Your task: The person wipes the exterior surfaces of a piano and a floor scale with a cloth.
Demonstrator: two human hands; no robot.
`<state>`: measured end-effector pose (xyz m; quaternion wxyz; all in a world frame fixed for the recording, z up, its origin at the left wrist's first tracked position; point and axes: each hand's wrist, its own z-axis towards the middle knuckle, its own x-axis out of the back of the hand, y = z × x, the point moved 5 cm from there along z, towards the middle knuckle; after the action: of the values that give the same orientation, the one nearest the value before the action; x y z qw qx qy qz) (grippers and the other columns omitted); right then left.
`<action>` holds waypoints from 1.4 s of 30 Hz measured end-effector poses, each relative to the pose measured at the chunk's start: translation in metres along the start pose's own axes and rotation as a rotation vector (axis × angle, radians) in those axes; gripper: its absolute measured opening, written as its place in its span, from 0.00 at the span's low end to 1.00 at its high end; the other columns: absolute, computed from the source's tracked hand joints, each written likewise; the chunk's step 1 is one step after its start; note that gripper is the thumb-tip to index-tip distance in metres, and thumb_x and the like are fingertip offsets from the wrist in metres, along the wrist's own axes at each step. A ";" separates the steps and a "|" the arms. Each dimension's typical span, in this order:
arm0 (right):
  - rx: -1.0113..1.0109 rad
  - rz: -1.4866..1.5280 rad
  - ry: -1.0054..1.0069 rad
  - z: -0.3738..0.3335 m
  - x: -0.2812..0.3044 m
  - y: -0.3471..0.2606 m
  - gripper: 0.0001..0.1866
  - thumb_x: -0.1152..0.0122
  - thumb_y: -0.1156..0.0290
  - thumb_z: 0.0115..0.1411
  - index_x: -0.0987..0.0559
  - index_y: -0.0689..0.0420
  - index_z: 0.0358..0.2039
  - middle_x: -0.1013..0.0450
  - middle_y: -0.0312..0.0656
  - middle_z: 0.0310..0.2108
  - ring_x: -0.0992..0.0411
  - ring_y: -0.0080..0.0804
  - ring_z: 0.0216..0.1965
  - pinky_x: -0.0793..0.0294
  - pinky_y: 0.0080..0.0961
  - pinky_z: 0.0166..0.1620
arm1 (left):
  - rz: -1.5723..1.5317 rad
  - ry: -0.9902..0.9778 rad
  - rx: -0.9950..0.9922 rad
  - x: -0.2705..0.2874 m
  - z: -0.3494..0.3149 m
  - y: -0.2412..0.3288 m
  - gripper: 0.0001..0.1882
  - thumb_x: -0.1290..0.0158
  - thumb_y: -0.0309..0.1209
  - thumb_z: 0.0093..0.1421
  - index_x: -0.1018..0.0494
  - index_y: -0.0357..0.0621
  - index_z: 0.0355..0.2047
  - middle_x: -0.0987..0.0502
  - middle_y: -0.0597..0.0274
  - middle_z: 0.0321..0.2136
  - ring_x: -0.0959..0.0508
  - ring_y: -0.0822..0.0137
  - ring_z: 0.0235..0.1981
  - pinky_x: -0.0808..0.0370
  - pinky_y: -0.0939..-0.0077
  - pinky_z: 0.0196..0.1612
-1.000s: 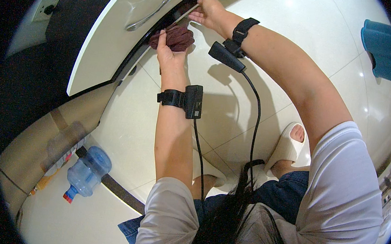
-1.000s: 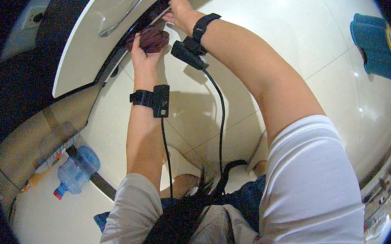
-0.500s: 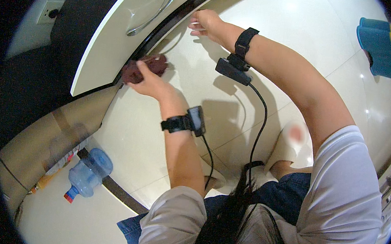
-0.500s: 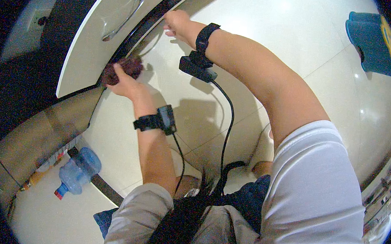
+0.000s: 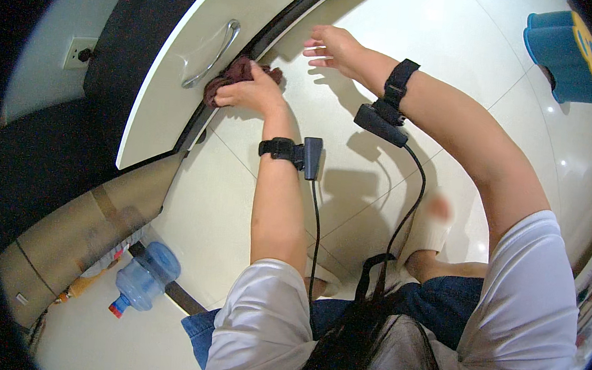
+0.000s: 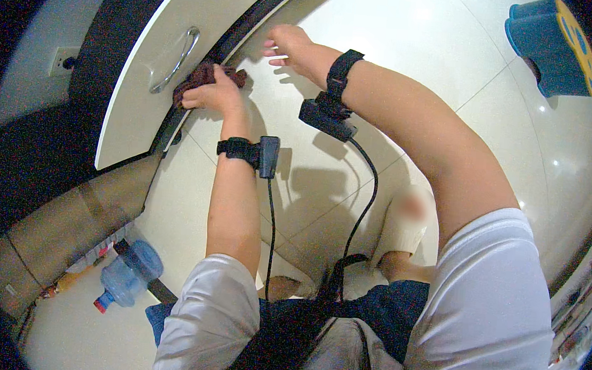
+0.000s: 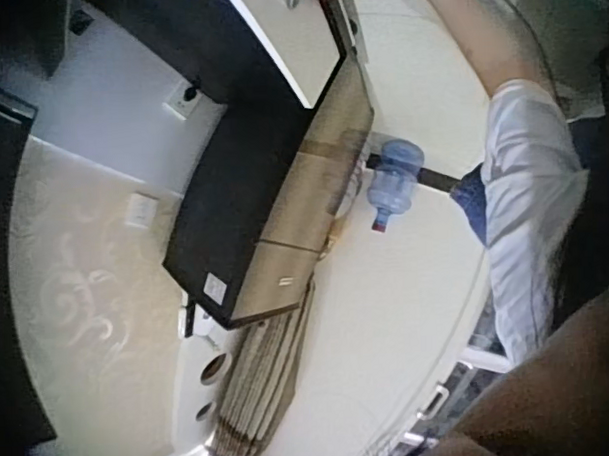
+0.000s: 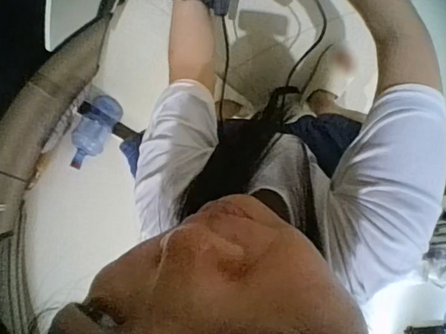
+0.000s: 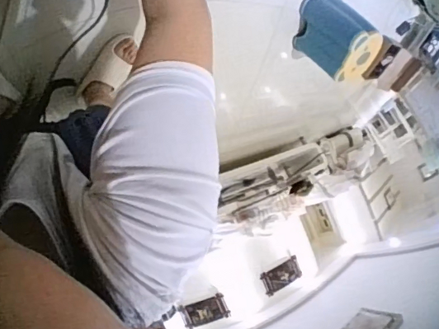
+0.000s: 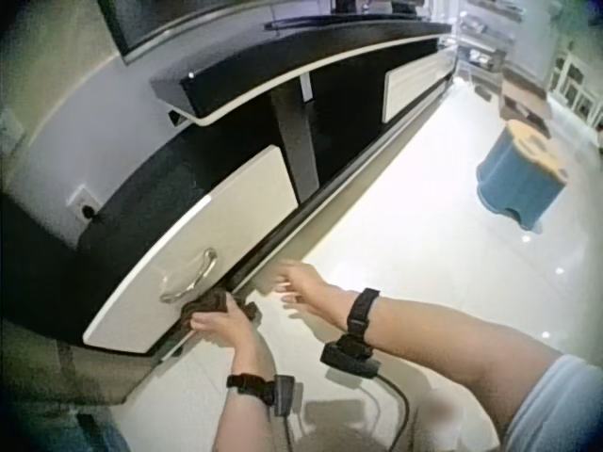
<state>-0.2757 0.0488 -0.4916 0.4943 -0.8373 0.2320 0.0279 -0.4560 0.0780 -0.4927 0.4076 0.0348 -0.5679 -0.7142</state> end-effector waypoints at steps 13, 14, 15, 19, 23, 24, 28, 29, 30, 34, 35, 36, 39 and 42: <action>0.014 -0.006 0.034 -0.014 0.014 -0.011 0.20 0.56 0.66 0.66 0.36 0.55 0.57 0.30 0.41 0.43 0.30 0.30 0.40 0.25 0.32 0.45 | -0.809 -0.432 0.156 -0.012 -0.035 0.058 0.20 0.43 0.25 0.56 0.34 0.32 0.48 0.27 0.52 0.44 0.25 0.60 0.42 0.26 0.66 0.47; 0.022 -0.024 0.010 -0.017 0.009 -0.013 0.19 0.56 0.66 0.66 0.36 0.55 0.57 0.30 0.41 0.43 0.30 0.30 0.41 0.26 0.33 0.46 | -0.913 -0.392 0.200 0.004 -0.036 0.063 0.19 0.44 0.24 0.57 0.34 0.34 0.48 0.26 0.53 0.44 0.24 0.62 0.41 0.25 0.67 0.45; 0.026 -0.026 0.009 -0.019 0.004 -0.016 0.19 0.56 0.66 0.66 0.36 0.55 0.57 0.30 0.41 0.43 0.30 0.30 0.41 0.26 0.33 0.46 | -0.945 -0.351 0.237 0.022 -0.035 0.068 0.19 0.45 0.24 0.58 0.34 0.34 0.49 0.26 0.53 0.45 0.24 0.63 0.42 0.23 0.68 0.44; 0.030 0.019 -0.100 -0.025 -0.030 -0.019 0.18 0.57 0.64 0.67 0.36 0.55 0.55 0.30 0.41 0.44 0.29 0.32 0.44 0.27 0.35 0.48 | -0.942 -0.160 0.171 0.068 0.003 0.068 0.17 0.48 0.26 0.61 0.36 0.31 0.48 0.26 0.49 0.42 0.22 0.61 0.37 0.19 0.69 0.36; 0.033 0.048 -0.129 -0.022 -0.031 -0.020 0.17 0.53 0.64 0.64 0.34 0.56 0.51 0.30 0.43 0.43 0.28 0.34 0.43 0.26 0.36 0.45 | -0.899 -0.228 0.181 0.055 0.022 0.075 0.18 0.49 0.24 0.60 0.38 0.30 0.49 0.28 0.49 0.43 0.22 0.62 0.37 0.19 0.72 0.36; 0.023 0.068 -0.135 -0.022 -0.034 -0.019 0.16 0.51 0.66 0.61 0.33 0.57 0.48 0.30 0.43 0.43 0.28 0.34 0.41 0.25 0.36 0.43 | -0.832 -0.221 0.168 0.054 0.024 0.077 0.18 0.49 0.24 0.60 0.38 0.30 0.49 0.28 0.49 0.43 0.22 0.62 0.37 0.19 0.71 0.36; 0.041 0.088 -0.143 -0.024 -0.042 -0.020 0.16 0.50 0.65 0.61 0.32 0.57 0.48 0.30 0.42 0.42 0.29 0.34 0.42 0.25 0.37 0.44 | -0.852 -0.275 0.192 0.046 0.028 0.082 0.18 0.46 0.23 0.57 0.35 0.29 0.46 0.26 0.51 0.41 0.22 0.63 0.37 0.21 0.73 0.36; 0.050 0.090 -0.150 -0.024 -0.045 -0.021 0.16 0.50 0.64 0.61 0.31 0.57 0.48 0.30 0.42 0.42 0.30 0.34 0.42 0.25 0.37 0.45 | -0.834 -0.335 0.175 0.038 0.033 0.084 0.16 0.46 0.22 0.56 0.33 0.30 0.45 0.25 0.52 0.40 0.22 0.63 0.36 0.23 0.72 0.37; 0.060 0.090 -0.154 -0.024 -0.045 -0.022 0.17 0.50 0.63 0.62 0.31 0.57 0.48 0.31 0.42 0.43 0.32 0.33 0.43 0.26 0.38 0.45 | -0.905 -0.407 0.165 0.032 0.032 0.090 0.16 0.45 0.22 0.56 0.32 0.31 0.44 0.25 0.53 0.40 0.22 0.63 0.35 0.23 0.71 0.38; 0.092 -0.003 -0.123 -0.022 -0.038 -0.033 0.17 0.53 0.62 0.64 0.31 0.58 0.49 0.32 0.44 0.47 0.33 0.38 0.47 0.31 0.40 0.54 | -1.067 -0.712 0.261 0.022 0.024 0.104 0.16 0.45 0.24 0.57 0.31 0.32 0.45 0.25 0.53 0.41 0.23 0.61 0.41 0.25 0.67 0.46; 0.111 0.093 -0.142 -0.023 -0.032 -0.039 0.18 0.55 0.62 0.64 0.31 0.60 0.49 0.32 0.46 0.49 0.33 0.40 0.49 0.33 0.43 0.56 | -1.144 -0.840 0.272 0.019 0.016 0.114 0.16 0.44 0.25 0.57 0.31 0.33 0.46 0.25 0.52 0.42 0.23 0.59 0.44 0.26 0.64 0.49; 0.131 0.196 -0.163 -0.030 -0.035 -0.045 0.19 0.57 0.62 0.65 0.31 0.62 0.49 0.32 0.48 0.51 0.33 0.43 0.52 0.36 0.45 0.58 | -1.127 -0.917 0.312 0.017 0.013 0.113 0.17 0.45 0.25 0.58 0.30 0.36 0.47 0.28 0.51 0.47 0.27 0.58 0.51 0.29 0.63 0.53; 0.058 0.460 -0.273 -0.043 -0.038 -0.052 0.21 0.57 0.60 0.64 0.30 0.64 0.49 0.30 0.50 0.51 0.32 0.43 0.53 0.38 0.43 0.60 | -0.914 -1.100 0.179 0.033 -0.005 0.116 0.22 0.48 0.28 0.59 0.31 0.45 0.55 0.34 0.51 0.57 0.33 0.58 0.58 0.34 0.61 0.59; 0.027 0.492 -0.320 -0.072 -0.061 -0.063 0.24 0.49 0.56 0.63 0.30 0.62 0.51 0.33 0.46 0.55 0.34 0.41 0.54 0.36 0.40 0.59 | -1.022 -1.113 0.484 0.047 0.002 0.118 0.34 0.49 0.47 0.62 0.40 0.31 0.58 0.34 0.49 0.56 0.29 0.57 0.54 0.30 0.62 0.56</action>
<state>-0.3168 0.0356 -0.3871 0.5140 -0.7343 0.3476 0.2753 -0.4240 0.0473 -0.3738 -0.3334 0.0168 -0.7416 -0.5819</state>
